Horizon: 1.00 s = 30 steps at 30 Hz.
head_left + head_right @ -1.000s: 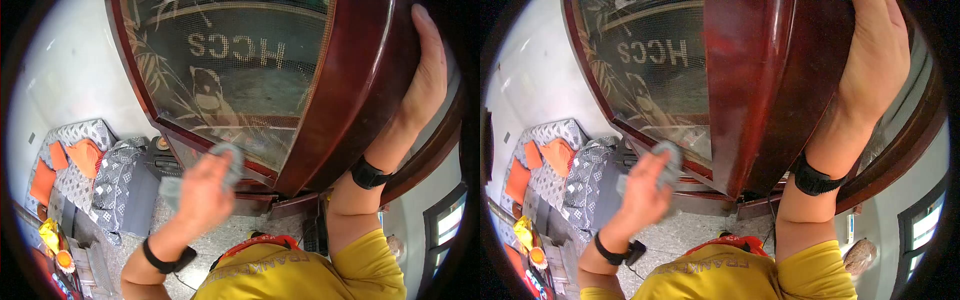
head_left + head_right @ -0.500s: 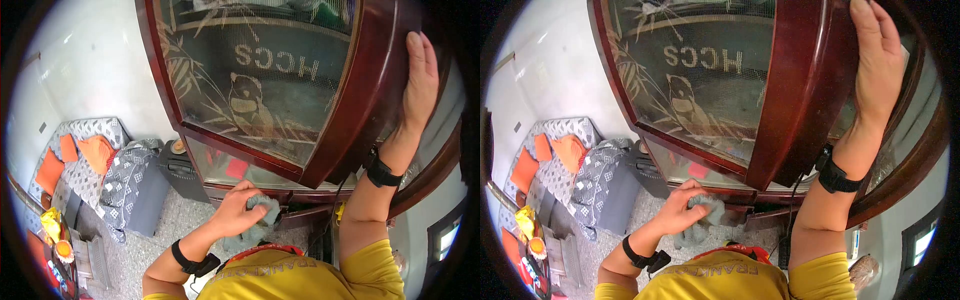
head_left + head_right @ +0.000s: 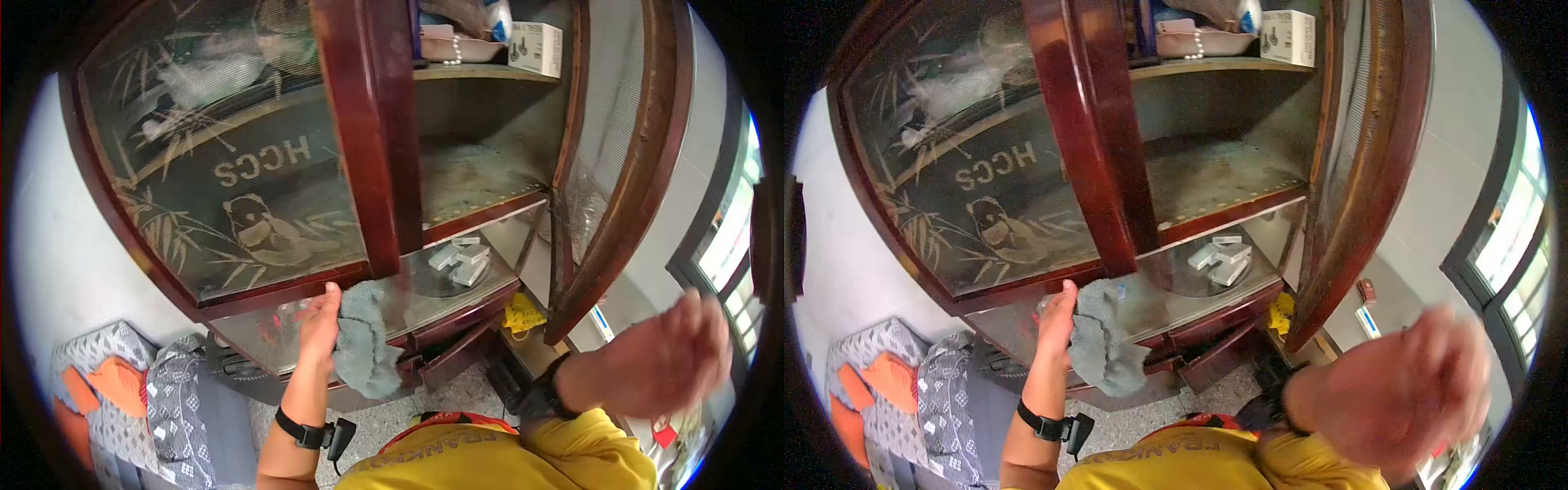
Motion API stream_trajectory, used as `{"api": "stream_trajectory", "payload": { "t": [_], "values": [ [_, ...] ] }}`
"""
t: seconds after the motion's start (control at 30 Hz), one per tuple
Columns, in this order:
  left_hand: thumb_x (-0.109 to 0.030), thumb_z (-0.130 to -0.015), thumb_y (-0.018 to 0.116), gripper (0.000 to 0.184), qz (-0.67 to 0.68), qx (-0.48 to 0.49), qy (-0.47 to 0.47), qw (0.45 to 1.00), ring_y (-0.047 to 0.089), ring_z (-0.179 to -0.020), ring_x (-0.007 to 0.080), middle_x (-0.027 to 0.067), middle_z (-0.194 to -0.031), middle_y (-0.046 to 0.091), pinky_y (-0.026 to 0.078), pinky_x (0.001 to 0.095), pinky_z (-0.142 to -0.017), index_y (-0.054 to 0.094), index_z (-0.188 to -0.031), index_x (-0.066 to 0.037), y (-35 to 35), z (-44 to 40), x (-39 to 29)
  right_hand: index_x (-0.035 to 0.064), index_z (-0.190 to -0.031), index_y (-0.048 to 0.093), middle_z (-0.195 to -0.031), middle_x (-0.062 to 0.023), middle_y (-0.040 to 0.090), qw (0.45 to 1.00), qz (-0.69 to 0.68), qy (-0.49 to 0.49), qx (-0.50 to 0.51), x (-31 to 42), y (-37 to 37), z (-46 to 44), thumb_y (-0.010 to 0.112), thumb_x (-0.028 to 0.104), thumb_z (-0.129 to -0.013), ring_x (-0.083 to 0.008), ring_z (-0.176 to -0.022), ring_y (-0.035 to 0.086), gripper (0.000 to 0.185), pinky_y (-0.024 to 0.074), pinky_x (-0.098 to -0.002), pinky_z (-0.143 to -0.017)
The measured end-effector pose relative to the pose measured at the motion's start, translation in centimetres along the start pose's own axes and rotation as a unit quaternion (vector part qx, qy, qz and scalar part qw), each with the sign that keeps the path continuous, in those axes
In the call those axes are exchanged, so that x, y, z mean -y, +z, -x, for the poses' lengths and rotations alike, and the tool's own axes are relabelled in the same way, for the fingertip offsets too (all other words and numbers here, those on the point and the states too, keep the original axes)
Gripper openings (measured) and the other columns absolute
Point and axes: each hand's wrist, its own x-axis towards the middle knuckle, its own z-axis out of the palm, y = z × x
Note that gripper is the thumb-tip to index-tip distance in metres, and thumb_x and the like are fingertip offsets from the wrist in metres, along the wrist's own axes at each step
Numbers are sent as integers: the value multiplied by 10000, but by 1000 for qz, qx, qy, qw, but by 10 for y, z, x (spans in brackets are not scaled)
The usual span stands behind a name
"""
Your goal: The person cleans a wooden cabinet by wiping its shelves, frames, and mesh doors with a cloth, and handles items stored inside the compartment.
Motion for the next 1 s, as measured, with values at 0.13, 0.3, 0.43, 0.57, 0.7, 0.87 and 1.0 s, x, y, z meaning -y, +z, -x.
{"api": "stream_trajectory", "payload": {
  "t": [0.13, 0.3, 0.43, 0.57, 0.7, 0.87, 1.0],
  "values": [
    [-508, -883, 488, 499, -94, 10, 49, 994, 453, -703, 83, -14, -742, 550, 389, 258, -658, 578, -772, -29, 13, 1, -19, -2, -1175, 478, -1151, -100, 503, 904, 366, 193, 112, -48, -38, 35, 467, 224, -913, -182, -1006, 483, 346, 357, -317, -931],
    [-507, -891, 472, 516, -157, -56, 77, 983, 450, -690, 75, -6, -746, 549, 393, 255, -648, 570, -805, -8, 20, -3, -9, -28, -1188, 394, -1002, -145, 580, 884, 7, 439, 162, -63, -26, 70, 425, 621, -836, -199, -816, 593, 739, 468, -311, -717],
    [-502, -892, 472, 521, -83, -37, 71, 993, 465, -714, 87, 8, -759, 551, 406, 258, -683, 569, -858, 8, 18, -8, -3, -14, -1228, 317, -970, -122, 569, 879, -13, 427, 212, -101, 31, 108, 563, 129, -830, -172, -848, 563, 489, 457, -289, -769],
    [-510, -884, 481, 527, -67, -11, 77, 995, 525, -734, 106, 39, -828, 584, 448, 268, -671, 562, -921, 9, 18, -5, -6, -14, -1248, 317, -1000, -196, 625, 893, -66, 389, 217, -141, 99, 130, 578, 247, -873, -202, -879, 613, 526, 467, -322, -772],
    [-494, -899, 465, 505, -136, -74, 75, 985, 475, -739, 80, 10, -775, 564, 405, 247, -708, 581, -853, -5, 22, -1, -11, -10, -1203, 373, -912, -194, 621, 926, 5, 316, 206, -170, 129, 147, 577, 304, -867, -299, -813, 630, 503, 480, -354, -719],
    [-499, -898, 463, 504, -144, -62, 79, 984, 475, -747, 79, 4, -787, 568, 404, 248, -715, 589, -834, -14, 21, -10, -7, -6, -1109, 447, -859, -186, 616, 957, 64, 226, 170, -185, 138, 152, 567, 309, -869, -330, -749, 621, 414, 486, -378, -657],
    [-494, -900, 464, 494, -126, -103, 78, 984, 478, -732, 76, -1, -782, 567, 406, 242, -700, 589, -833, -21, 25, -12, -1, 8, -1097, 453, -805, -163, 622, 956, 85, 221, 176, -187, 137, 152, 563, 331, -869, -308, -687, 624, 410, 483, -372, -609]
  ]
}}
